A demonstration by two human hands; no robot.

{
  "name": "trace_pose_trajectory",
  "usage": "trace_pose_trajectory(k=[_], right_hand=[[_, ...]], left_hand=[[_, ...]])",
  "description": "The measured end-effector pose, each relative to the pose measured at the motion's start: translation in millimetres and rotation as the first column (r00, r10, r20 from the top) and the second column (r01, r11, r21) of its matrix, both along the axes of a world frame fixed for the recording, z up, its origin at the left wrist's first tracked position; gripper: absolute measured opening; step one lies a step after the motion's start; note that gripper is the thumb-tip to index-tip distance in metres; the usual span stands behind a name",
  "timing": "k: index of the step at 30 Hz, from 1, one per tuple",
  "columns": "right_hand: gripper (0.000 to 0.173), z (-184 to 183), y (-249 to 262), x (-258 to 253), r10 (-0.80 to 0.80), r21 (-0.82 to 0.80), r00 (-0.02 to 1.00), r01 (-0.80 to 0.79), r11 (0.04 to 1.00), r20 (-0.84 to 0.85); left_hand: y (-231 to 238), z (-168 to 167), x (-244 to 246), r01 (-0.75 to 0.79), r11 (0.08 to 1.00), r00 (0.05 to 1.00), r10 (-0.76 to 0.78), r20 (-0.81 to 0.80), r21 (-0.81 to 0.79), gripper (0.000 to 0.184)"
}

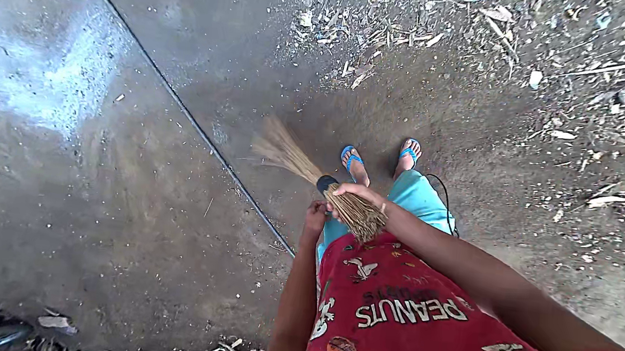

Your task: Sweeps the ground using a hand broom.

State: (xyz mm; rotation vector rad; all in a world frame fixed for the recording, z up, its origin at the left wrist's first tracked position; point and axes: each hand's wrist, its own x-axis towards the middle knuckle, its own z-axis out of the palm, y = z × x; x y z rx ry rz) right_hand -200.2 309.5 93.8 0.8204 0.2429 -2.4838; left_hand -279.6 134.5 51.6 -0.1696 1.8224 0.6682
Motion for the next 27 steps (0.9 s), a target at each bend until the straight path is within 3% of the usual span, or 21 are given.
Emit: trace_pose_trajectory(k=[4,6,8,10,12,14,15,17,19,21,23,25,27], right_hand=[[0.034,-72,10,8,-0.002,-0.001,0.990,0.002,1.000,-0.141],[0.032,-59,56,28,-0.150,0.026,0.989,0.150,0.988,-0.002],[0.032,-56,125,78,-0.379,0.040,0.921,0.377,0.925,0.091],[0.037,-54,195,142,-0.586,0.159,0.805,0.569,0.807,0.094],[0.042,-37,241,189,-0.777,0.226,0.630,0.754,0.616,0.015],[0.041,-17,266,198,-0.929,0.090,0.369,0.926,0.367,-0.007],[0.041,-10,268,192,-0.950,0.101,0.312,0.946,0.308,-0.028],[0.038,4,255,159,-0.924,0.457,0.376,0.836,0.304,-0.073],[0.026,15,216,110,-0.884,0.821,0.455,0.459,0.339,0.111],[0.030,11,175,76,-0.837,0.851,0.451,0.260,0.455,0.310],[0.031,8,130,64,-0.813,0.799,0.459,0.301,0.521,0.358],[0.022,20,90,64,-0.750,0.701,0.565,0.377,0.605,0.343],[0.026,28,65,68,-0.686,0.569,0.671,0.460,0.681,0.279]], left_hand=[[-15,-1,-5,0.061,0.991,0.997,-0.056,0.049,-0.117,0.037],[-19,-3,-12,0.027,0.990,0.999,-0.022,0.034,-0.137,0.037],[-19,-6,-21,0.004,0.992,1.000,-0.002,0.019,-0.124,0.038],[-16,-10,-28,-0.002,0.993,1.000,0.004,0.020,-0.122,0.038],[-13,-16,-32,-0.004,0.991,1.000,0.008,0.026,-0.132,0.038],[-6,-21,-36,-0.006,0.992,1.000,0.009,0.024,-0.126,0.038],[-2,-24,-37,-0.005,0.993,1.000,0.008,0.025,-0.120,0.038],[8,-24,-37,-0.006,0.994,1.000,0.009,0.030,-0.105,0.037],[14,-25,-34,-0.012,0.997,0.999,0.014,0.028,-0.078,0.036],[19,-25,-31,-0.016,0.999,1.000,0.017,0.021,-0.046,0.036],[20,-26,-25,-0.019,0.999,1.000,0.020,0.020,-0.034,0.036],[18,-29,-19,-0.015,0.999,0.999,0.016,0.028,-0.035,0.037],[15,-33,-13,0.002,0.998,0.999,0.001,0.046,-0.065,0.037]])
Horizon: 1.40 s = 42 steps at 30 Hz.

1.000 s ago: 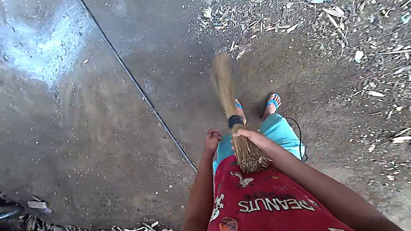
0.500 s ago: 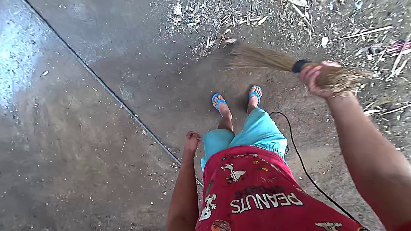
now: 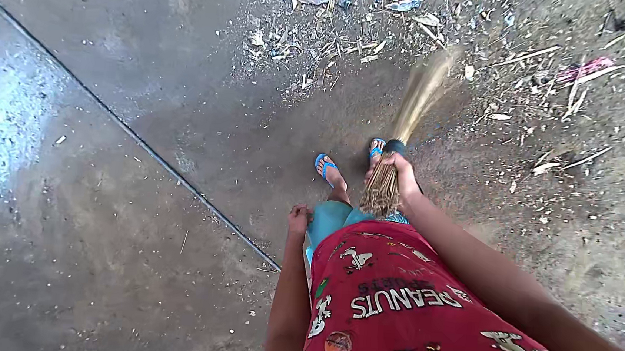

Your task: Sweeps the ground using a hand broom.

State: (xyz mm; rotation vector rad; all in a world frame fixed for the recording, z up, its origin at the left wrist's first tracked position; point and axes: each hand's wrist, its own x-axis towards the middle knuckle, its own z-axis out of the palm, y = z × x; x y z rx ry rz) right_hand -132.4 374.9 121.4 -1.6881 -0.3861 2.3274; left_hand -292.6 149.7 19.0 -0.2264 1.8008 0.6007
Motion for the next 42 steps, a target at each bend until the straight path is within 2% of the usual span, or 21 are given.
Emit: trace_pose_trajectory(k=[3,6,8,10,12,15,17,18,20,23,24,26,28,30,32,35,38,40,42], right_hand=[[0.043,7,-9,0,0.037,-0.292,0.941,-0.142,0.946,-0.337],[0.039,-1,-17,-10,0.044,-0.479,0.850,-0.338,0.810,-0.526],[0.037,-22,-24,-14,0.004,-0.482,0.751,-0.429,0.764,-0.660],[0.037,-44,-20,-15,0.033,-0.439,0.674,-0.516,0.736,-0.738],[0.038,-64,-5,-10,0.121,-0.393,0.664,-0.568,0.723,-0.738],[0.034,-79,48,25,0.259,-0.314,0.747,-0.531,0.787,-0.613],[0.030,-77,106,62,0.240,-0.252,0.841,-0.398,0.882,-0.486],[0.030,-74,139,84,0.196,-0.222,0.870,-0.323,0.920,-0.452],[0.032,-77,198,131,0.038,-0.242,0.872,-0.178,0.954,-0.489],[0.034,-66,263,172,-0.268,-0.411,0.837,0.058,0.910,-0.477],[0.031,-59,276,178,-0.303,-0.398,0.842,0.116,0.910,-0.447],[0.029,-40,291,176,-0.107,-0.124,0.955,0.075,0.989,-0.277],[0.023,-23,287,165,0.038,0.089,0.996,-0.045,0.995,0.075],[0.022,-17,273,156,0.115,0.106,0.935,-0.158,0.982,0.336],[0.036,-16,256,160,0.190,0.062,0.893,-0.234,0.970,0.407],[0.024,7,241,164,0.313,-0.051,0.903,-0.312,0.949,0.295],[0.016,19,237,162,0.405,-0.269,0.914,-0.399,0.876,-0.037],[0.017,13,232,157,0.470,-0.323,0.856,-0.517,0.793,-0.216],[0.021,-7,226,153,0.545,-0.296,0.760,-0.644,0.706,-0.353]], left_hand=[[0,0,4,0.015,0.998,1.000,-0.013,0.026,-0.053,0.038],[7,8,6,0.014,0.996,1.000,-0.013,0.014,-0.088,0.038],[15,14,6,0.028,0.996,0.999,-0.030,-0.018,-0.090,0.038],[27,23,5,0.035,0.996,0.998,-0.039,-0.043,-0.086,0.039],[44,31,5,0.036,0.996,0.997,-0.042,-0.067,-0.085,0.039],[76,36,14,0.052,0.995,0.995,-0.059,-0.082,-0.085,0.038],[106,38,20,0.068,0.994,0.996,-0.073,-0.053,-0.084,0.037],[121,38,25,0.080,0.994,0.996,-0.083,-0.033,-0.074,0.038],[150,35,38,0.107,0.993,0.994,-0.108,-0.013,-0.038,0.038],[191,33,58,0.143,0.987,0.990,-0.141,-0.031,0.070,0.036],[204,33,65,0.156,0.983,0.987,-0.152,-0.041,0.101,0.036],[224,36,78,0.181,0.971,0.983,-0.176,-0.047,0.155,0.036],[233,36,90,0.199,0.964,0.980,-0.195,-0.039,0.174,0.036],[232,31,100,0.187,0.970,0.982,-0.187,-0.014,0.154,0.037],[220,22,108,0.161,0.982,0.987,-0.162,-0.003,0.103,0.038],[205,16,116,0.112,0.993,0.994,-0.111,-0.024,0.048,0.038],[203,24,109,0.102,0.994,0.994,-0.103,-0.027,-0.045,0.038],[211,29,100,0.142,0.986,0.990,-0.144,-0.016,-0.083,0.038],[222,32,91,0.177,0.981,0.984,-0.179,-0.022,-0.081,0.039]])
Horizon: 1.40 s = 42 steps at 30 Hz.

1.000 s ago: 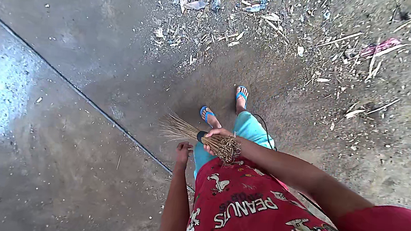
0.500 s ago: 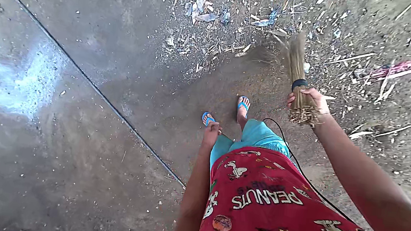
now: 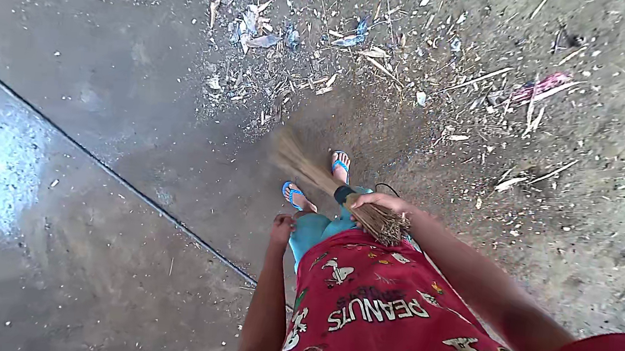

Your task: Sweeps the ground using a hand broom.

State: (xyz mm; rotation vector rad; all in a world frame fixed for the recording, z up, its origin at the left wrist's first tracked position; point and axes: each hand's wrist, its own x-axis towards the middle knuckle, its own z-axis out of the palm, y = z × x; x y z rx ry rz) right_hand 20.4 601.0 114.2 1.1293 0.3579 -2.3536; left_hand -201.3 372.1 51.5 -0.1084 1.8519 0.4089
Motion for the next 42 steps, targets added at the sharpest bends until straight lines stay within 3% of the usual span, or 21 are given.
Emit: trace_pose_trajectory(k=[4,9,12,16,18,20,23,26,28,31,33,35,37,39,42], right_hand=[[0.022,-24,10,27,0.050,0.028,0.999,-0.051,0.998,0.010],[0.026,-20,83,156,-0.309,0.352,0.927,0.223,0.909,0.211],[0.029,3,135,207,-0.405,0.464,0.841,0.215,0.859,0.360],[0.022,28,150,169,-0.454,0.578,0.748,0.117,0.808,0.483],[0.019,27,127,120,-0.481,0.650,0.743,0.081,0.756,0.466],[0.030,34,85,62,-0.470,0.658,0.770,0.086,0.748,0.432],[0.027,43,27,-2,-0.483,0.469,0.832,0.323,0.822,0.274],[0.037,17,-2,-14,-0.560,-0.070,0.828,0.557,0.827,-0.029],[0.043,-2,-5,-8,-0.574,-0.267,0.804,0.525,0.808,-0.155],[0.038,-24,5,22,-0.531,-0.341,0.809,0.440,0.831,-0.251],[0.040,-8,30,53,-0.432,-0.184,0.878,0.398,0.899,-0.207],[0.038,7,68,97,-0.360,0.097,0.933,0.359,0.929,0.002],[0.036,-3,106,166,-0.439,0.266,0.889,0.395,0.879,0.128],[0.040,-8,136,225,-0.510,0.368,0.850,0.436,0.821,0.131],[0.037,19,141,212,-0.487,0.438,0.842,0.356,0.825,0.232]], left_hand=[[32,5,-6,0.036,0.997,0.999,-0.033,-0.042,0.067,0.039],[75,1,3,0.130,0.980,0.991,-0.130,-0.010,0.149,0.035],[85,-15,12,0.213,0.966,0.976,-0.216,0.009,0.149,0.035],[93,-15,30,0.220,0.958,0.972,-0.232,0.046,0.184,0.036],[91,-14,38,0.221,0.952,0.970,-0.237,0.054,0.210,0.037],[80,-14,43,0.233,0.948,0.966,-0.251,0.062,0.217,0.038],[57,-22,43,0.214,0.957,0.968,-0.235,0.089,0.196,0.040],[37,-20,40,0.150,0.981,0.984,-0.160,0.076,0.124,0.039],[31,-18,36,0.129,0.988,0.989,-0.135,0.060,0.088,0.039],[27,-15,30,0.117,0.992,0.992,-0.119,0.042,0.047,0.039],[31,-13,25,0.147,0.988,0.988,-0.149,0.035,0.053,0.040],[39,-14,21,0.166,0.983,0.985,-0.169,0.027,0.078,0.040],[46,-16,20,0.166,0.981,0.986,-0.168,0.015,0.098,0.038],[53,-16,19,0.179,0.978,0.983,-0.182,0.018,0.107,0.038],[58,-16,22,0.197,0.974,0.980,-0.199,0.013,0.109,0.038]])
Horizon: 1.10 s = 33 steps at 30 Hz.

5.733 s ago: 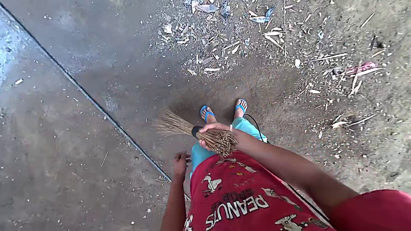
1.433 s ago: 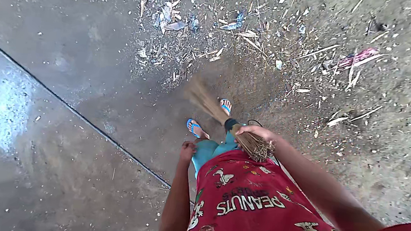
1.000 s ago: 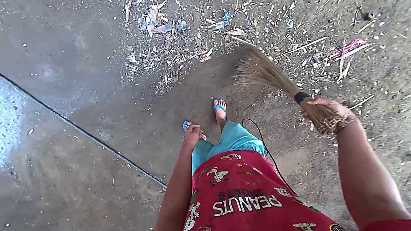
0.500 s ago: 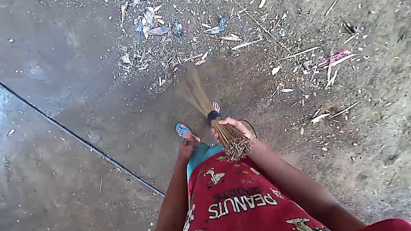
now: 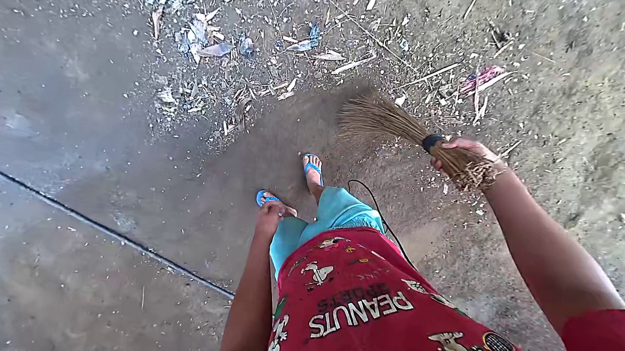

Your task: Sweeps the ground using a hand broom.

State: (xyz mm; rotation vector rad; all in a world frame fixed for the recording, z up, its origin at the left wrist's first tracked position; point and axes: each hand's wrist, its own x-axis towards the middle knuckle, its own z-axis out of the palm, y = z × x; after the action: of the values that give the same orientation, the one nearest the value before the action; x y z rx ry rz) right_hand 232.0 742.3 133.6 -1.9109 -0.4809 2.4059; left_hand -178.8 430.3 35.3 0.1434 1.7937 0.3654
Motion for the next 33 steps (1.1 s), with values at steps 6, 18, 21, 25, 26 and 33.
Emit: trace_pose_trajectory(k=[6,18,21,25,26,33], right_hand=[[0.018,33,-112,-139,-0.020,-0.061,0.995,0.026,0.998,0.095],[0.037,-22,-21,19,-0.188,-0.027,0.975,0.186,0.982,-0.116],[0.037,-15,-4,33,-0.359,-0.044,0.919,0.357,0.933,-0.164],[0.027,34,-68,-89,-0.021,0.015,0.997,0.020,1.000,0.075],[0.023,39,-92,-120,0.039,-0.005,0.992,-0.039,0.999,0.121],[0.038,9,-89,-81,-0.129,-0.250,0.913,0.031,0.968,-0.386]], left_hand=[[-5,-5,14,0.010,1.000,1.000,-0.010,0.019,0.015,0.038],[-7,-1,-4,0.015,1.000,1.000,-0.015,-0.001,-0.006,0.038],[-1,4,-14,-0.044,0.999,0.998,0.045,-0.043,0.031,0.037],[-5,-4,-14,-0.037,0.999,0.998,0.037,-0.047,-0.002,0.037],[-6,-6,-11,-0.027,0.999,0.999,0.026,-0.038,-0.026,0.037],[2,-1,13,0.089,0.996,0.996,-0.089,0.029,0.024,0.037]])
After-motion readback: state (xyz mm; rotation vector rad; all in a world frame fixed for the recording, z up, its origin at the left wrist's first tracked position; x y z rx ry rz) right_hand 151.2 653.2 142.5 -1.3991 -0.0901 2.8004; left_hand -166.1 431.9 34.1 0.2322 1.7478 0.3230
